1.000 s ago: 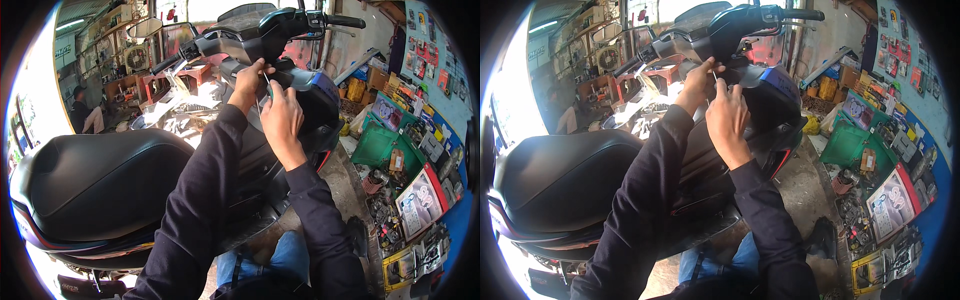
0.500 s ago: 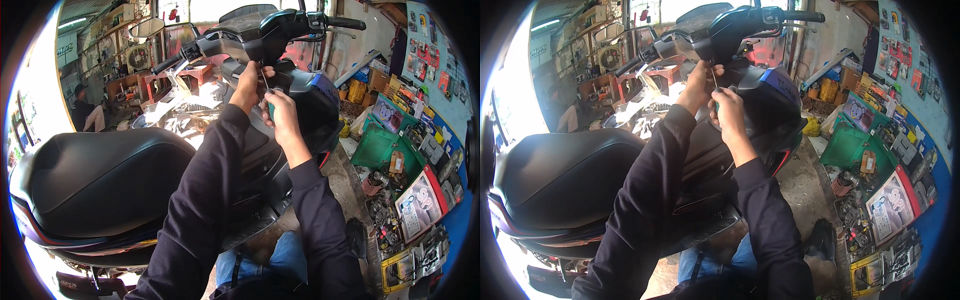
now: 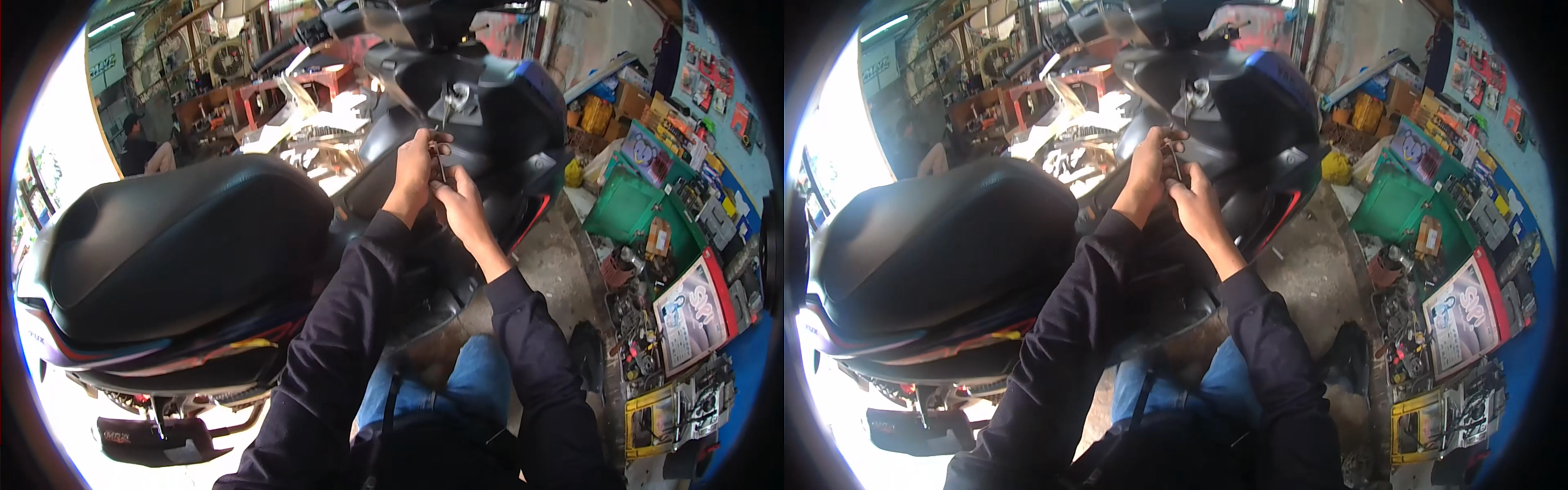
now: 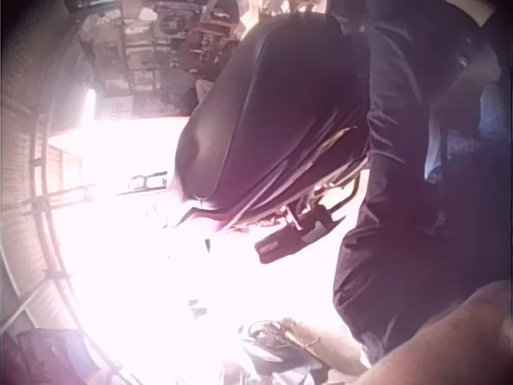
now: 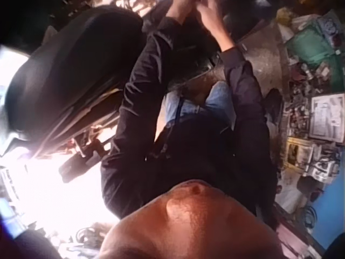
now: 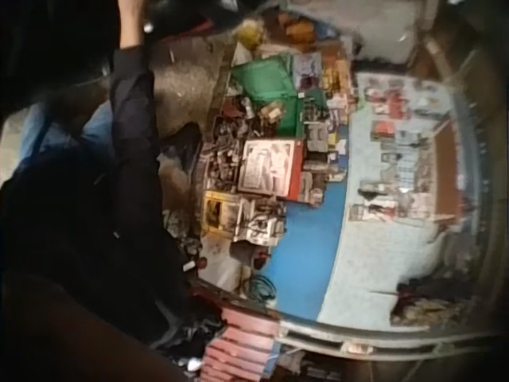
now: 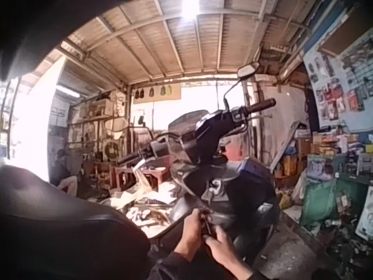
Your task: The person removes the front fairing of a motorcycle by hand and with a screwdriver, then unfastens various screws on the side panels and handlebars.
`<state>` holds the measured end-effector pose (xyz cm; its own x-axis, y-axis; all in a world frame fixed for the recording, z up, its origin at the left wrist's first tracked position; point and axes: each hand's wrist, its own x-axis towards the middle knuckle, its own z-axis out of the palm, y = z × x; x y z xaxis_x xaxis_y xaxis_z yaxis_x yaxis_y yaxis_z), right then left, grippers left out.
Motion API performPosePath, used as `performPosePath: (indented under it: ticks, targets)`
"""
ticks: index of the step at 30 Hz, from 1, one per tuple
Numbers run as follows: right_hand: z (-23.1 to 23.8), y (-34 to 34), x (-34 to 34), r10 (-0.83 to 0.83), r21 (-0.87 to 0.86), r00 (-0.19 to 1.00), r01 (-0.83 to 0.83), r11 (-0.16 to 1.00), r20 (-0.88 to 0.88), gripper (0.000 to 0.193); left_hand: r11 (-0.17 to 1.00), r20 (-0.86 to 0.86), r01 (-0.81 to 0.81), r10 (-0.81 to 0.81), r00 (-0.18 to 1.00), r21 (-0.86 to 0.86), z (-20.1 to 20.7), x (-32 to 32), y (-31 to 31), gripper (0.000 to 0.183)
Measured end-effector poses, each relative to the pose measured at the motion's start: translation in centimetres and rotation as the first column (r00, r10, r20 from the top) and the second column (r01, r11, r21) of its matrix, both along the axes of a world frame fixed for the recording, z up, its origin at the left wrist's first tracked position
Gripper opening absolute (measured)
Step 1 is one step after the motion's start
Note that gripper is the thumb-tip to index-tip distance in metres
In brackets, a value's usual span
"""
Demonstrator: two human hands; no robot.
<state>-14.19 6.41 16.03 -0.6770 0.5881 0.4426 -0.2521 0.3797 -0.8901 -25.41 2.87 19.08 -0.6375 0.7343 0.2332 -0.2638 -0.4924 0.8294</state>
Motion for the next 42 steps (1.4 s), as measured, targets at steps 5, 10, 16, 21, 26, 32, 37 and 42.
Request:
performPosePath:
  ticks: [5, 10, 16, 21, 26, 32, 37, 42]
  targets:
    - [-7.9, 0.1, 1.3, 0.008, -0.082, 0.997, -0.001, 0.997, 0.081, 0.018, 0.993, 0.061, -0.098, 0.102, 0.993, -0.059, -8.5, 2.8, -0.7, 0.033]
    - [-14.6, -0.6, 3.9, -0.021, -0.090, 0.978, 0.040, 0.995, 0.207, 0.020, 0.982, 0.160, -0.112, 0.136, 0.978, -0.153, -15.2, 5.7, -1.8, 0.031]
    - [-24.1, -0.2, 4.9, -0.008, -0.035, 0.975, 0.016, 0.999, 0.224, 0.018, 0.969, 0.265, -0.084, 0.147, 0.953, -0.234, -24.0, 7.0, -3.0, 0.031]
    - [-30.3, -1.2, 6.6, 0.063, -0.068, 0.940, -0.042, 0.997, 0.334, 0.019, 0.901, 0.277, -0.128, 0.259, 0.925, -0.415, -31.0, 7.4, -4.7, 0.032]
    - [-39.4, 1.4, 7.8, -0.036, -0.029, 0.777, 0.070, 0.997, 0.628, 0.030, 0.619, -0.022, -0.105, 0.139, 0.990, -0.778, -39.6, 5.2, -4.2, 0.027]
    - [-37.8, 1.5, 5.6, 0.084, -0.404, 0.879, 0.129, 0.906, 0.470, 0.014, 0.539, -0.698, -0.469, -0.374, 0.611, -0.700, -42.7, 2.5, -4.6, 0.030]
    - [-35.7, 2.8, 4.3, 0.191, -0.564, 0.874, 0.109, 0.819, 0.447, 0.013, 0.446, -0.658, -0.491, -0.404, 0.635, -0.748, -41.7, 2.5, -2.4, 0.035]
    - [-33.4, 0.8, 2.7, 0.251, -0.552, 0.842, 0.065, 0.832, 0.477, 0.012, 0.451, -0.790, -0.649, -0.382, 0.480, -0.613, -43.8, 0.7, -3.3, 0.037]
